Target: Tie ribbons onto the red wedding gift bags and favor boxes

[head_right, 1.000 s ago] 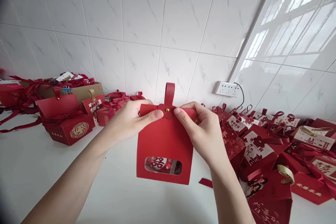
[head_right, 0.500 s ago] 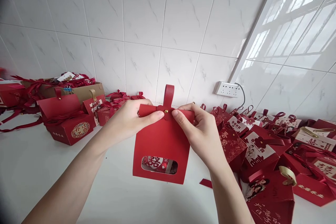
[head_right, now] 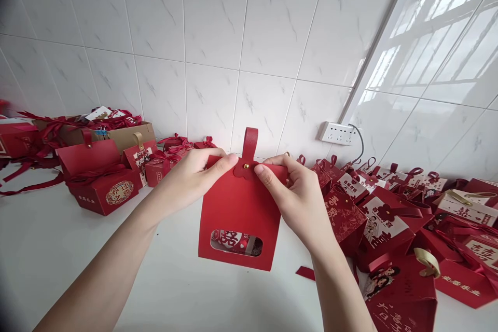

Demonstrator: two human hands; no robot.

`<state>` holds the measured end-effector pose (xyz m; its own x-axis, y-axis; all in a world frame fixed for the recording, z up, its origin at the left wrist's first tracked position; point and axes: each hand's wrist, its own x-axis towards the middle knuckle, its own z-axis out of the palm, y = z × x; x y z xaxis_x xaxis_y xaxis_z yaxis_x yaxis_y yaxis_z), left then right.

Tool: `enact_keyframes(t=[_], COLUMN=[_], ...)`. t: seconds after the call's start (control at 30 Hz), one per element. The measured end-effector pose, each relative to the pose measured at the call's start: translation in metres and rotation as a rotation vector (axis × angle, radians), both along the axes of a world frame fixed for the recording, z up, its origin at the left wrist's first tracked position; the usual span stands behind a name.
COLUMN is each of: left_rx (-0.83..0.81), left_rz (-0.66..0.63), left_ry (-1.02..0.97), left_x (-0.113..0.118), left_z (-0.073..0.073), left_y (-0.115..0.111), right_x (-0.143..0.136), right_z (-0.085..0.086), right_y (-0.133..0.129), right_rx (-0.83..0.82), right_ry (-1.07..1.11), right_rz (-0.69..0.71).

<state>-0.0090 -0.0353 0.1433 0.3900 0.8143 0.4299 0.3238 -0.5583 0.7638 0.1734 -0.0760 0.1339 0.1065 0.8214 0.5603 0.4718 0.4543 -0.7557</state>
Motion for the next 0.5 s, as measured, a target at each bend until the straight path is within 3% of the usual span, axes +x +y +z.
enact_keyframes(t=[0.13, 0.23, 0.37, 0.5], left_rx=[0.005, 0.014, -0.002, -0.007], left_rz=[0.006, -0.003, 0.063, 0.108], left_ry=[0.050, 0.169, 0.367, 0.434], left_x=[-0.001, -0.003, -0.003, -0.001], left_z=[-0.001, -0.002, -0.001, 0.002], left_y=[0.002, 0.002, 0.002, 0.002], right_x=[0.003, 0.004, -0.002, 0.004], right_z=[0.000, 0.003, 0.007, -0.003], right_y=[0.001, -0.005, -0.027, -0.062], right_rx=[0.001, 0.013, 0.034, 0.093], right_ry=[-0.085, -0.270, -0.461, -0.392], right_rz=[-0.019, -0.129, -0.292, -0.486])
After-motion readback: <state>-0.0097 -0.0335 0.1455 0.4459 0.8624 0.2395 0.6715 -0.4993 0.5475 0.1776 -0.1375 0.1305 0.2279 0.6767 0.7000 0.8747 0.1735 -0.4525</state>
